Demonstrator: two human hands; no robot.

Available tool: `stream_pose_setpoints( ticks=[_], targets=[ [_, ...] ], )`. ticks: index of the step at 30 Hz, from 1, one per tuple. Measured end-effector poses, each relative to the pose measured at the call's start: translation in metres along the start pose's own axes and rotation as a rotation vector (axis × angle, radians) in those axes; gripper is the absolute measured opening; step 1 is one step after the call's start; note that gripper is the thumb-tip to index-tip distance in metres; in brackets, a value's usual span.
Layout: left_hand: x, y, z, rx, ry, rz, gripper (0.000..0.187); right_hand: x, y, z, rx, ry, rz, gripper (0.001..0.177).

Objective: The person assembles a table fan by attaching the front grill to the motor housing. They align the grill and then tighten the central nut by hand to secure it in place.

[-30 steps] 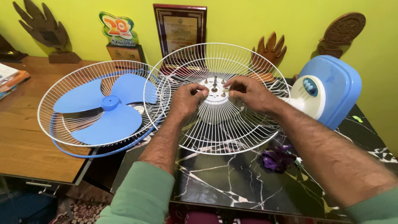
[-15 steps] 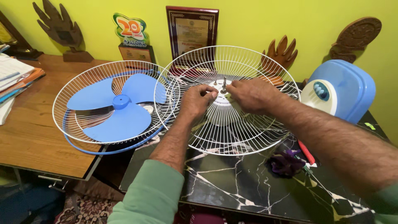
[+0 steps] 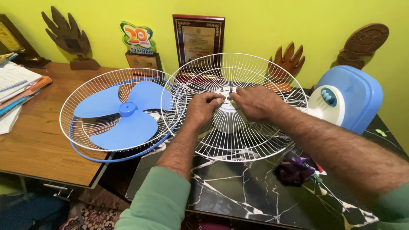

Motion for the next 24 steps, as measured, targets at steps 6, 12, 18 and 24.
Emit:
stream_pose_setpoints(
  ticks=[6,12,18,24],
  targets=[
    [-0.001,-0.002,-0.005,-0.004,-0.062,0.005,0.018,0.006,0.005,0.008,0.056,0.041,-0.003,0.030],
    [0.000,-0.002,-0.005,0.011,-0.048,0.032,0.018,0.014,0.009,0.010,0.226,0.116,0.024,0.043],
    [0.000,-0.002,-0.006,0.014,-0.044,0.005,0.018,0.016,0.008,0.005,0.264,0.219,0.127,0.048],
    [0.000,-0.004,-0.009,0.036,-0.044,-0.013,0.018,0.010,0.000,0.001,0.177,0.112,0.154,0.035]
  ],
)
Point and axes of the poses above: each hand's wrist, its own z-axis towards the middle knuckle, its own y-axis out of the palm, x = y × z, the point moved 10 cm from there along z, towards the middle knuckle, and after that the axes turned 13 degrees about x, right-handed, at the moved point
